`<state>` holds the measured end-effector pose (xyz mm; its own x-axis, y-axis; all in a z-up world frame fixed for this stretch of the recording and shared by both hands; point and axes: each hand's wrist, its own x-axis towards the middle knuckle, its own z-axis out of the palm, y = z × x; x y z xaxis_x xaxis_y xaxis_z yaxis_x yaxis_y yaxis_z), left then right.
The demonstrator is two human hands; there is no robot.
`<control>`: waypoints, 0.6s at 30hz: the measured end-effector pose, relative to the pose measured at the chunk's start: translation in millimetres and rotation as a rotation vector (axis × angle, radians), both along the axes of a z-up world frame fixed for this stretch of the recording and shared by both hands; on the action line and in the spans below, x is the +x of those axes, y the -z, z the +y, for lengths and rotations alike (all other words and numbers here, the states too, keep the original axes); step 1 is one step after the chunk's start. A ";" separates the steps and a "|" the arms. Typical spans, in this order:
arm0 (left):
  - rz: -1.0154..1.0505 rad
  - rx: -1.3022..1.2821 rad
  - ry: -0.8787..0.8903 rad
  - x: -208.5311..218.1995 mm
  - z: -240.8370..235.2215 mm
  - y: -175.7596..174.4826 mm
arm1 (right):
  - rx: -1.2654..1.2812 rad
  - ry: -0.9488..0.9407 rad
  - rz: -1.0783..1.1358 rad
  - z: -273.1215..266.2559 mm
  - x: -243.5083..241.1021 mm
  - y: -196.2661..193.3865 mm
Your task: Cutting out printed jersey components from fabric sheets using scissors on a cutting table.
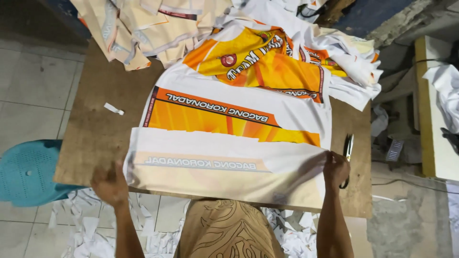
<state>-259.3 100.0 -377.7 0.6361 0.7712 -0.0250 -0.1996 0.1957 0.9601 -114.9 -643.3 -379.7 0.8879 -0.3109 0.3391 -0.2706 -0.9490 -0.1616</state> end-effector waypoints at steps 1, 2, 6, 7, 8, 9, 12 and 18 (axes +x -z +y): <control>0.444 0.358 -0.179 -14.6 -36.2 -44.1 | 0.002 0.030 -0.132 -5.4 -3.0 6.3; 0.448 0.362 -0.180 -26.8 -33.6 -6.9 | 0.005 0.031 -0.127 -6.2 -3.9 8.7; 0.676 0.840 -0.222 -41.3 -30.0 35.9 | 0.011 0.016 -0.084 -1.1 -11.8 18.4; 0.592 0.767 -0.236 -36.4 -33.3 20.0 | -0.014 0.003 -0.056 0.6 -15.5 18.5; 0.593 0.765 -0.233 -32.6 -26.3 13.7 | -0.017 0.004 -0.055 7.0 -17.6 10.7; 0.487 0.549 -0.079 -29.0 -19.5 7.0 | 0.098 0.027 0.049 13.3 -19.8 2.5; 0.490 0.254 0.249 -29.5 15.0 -13.8 | 0.193 0.070 0.175 17.9 -20.7 -1.1; 0.842 1.025 0.335 56.6 73.2 20.2 | 0.301 0.140 0.248 31.6 -8.3 -36.6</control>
